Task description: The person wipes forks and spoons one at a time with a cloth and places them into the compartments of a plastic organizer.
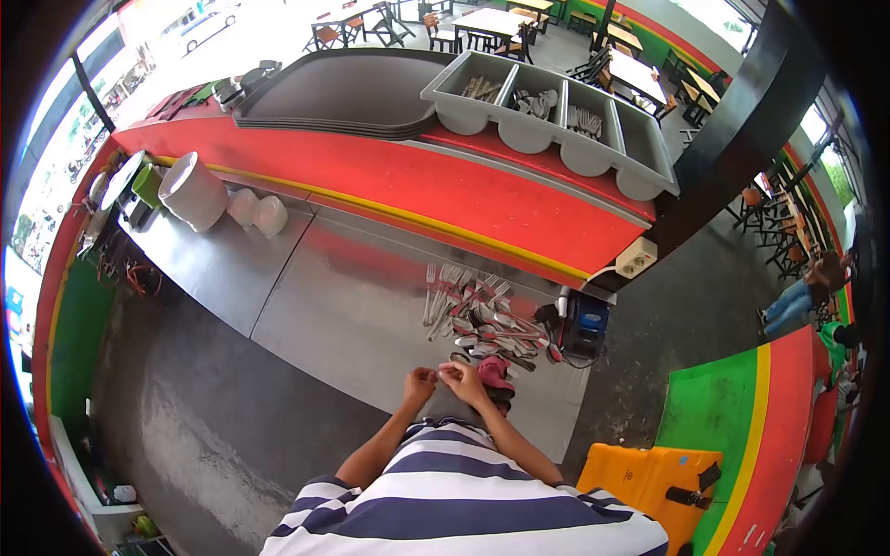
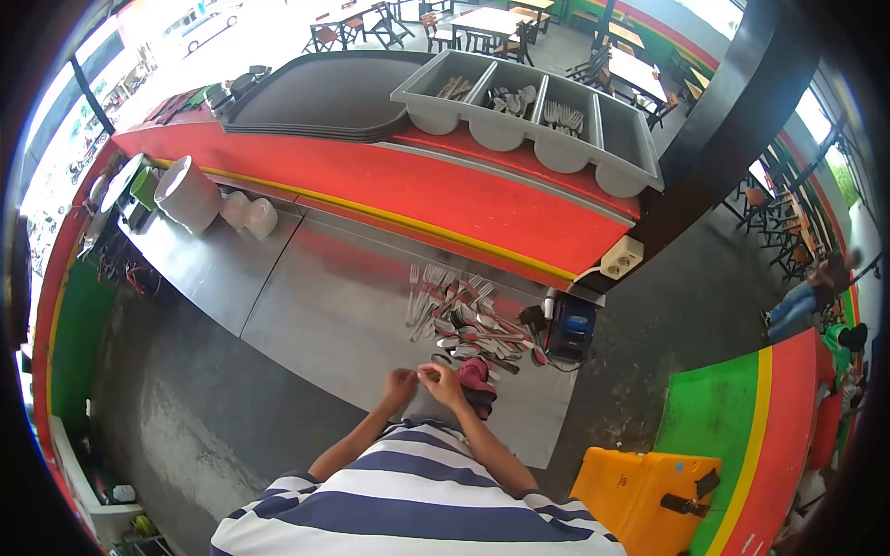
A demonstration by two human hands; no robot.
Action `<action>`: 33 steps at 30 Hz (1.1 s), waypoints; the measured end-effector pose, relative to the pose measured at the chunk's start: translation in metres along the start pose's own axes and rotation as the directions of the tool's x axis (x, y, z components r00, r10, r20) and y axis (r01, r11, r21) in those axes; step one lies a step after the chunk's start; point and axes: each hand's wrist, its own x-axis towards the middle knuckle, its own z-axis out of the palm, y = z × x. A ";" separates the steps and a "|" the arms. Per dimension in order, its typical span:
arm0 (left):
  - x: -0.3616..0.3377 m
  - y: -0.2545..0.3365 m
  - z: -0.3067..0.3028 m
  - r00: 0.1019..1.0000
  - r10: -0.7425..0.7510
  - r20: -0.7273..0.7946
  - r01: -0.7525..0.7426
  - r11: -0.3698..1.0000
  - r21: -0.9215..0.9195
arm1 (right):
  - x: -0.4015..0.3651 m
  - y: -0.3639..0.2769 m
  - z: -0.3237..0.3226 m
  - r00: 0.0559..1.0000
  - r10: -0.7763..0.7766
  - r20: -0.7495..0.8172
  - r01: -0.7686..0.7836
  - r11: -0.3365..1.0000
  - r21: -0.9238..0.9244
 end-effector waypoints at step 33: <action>0.146 0.012 -0.086 0.955 0.013 0.295 -0.175 0.831 0.528 | 0.069 0.003 0.114 0.838 0.457 -0.299 -0.420 0.889 0.182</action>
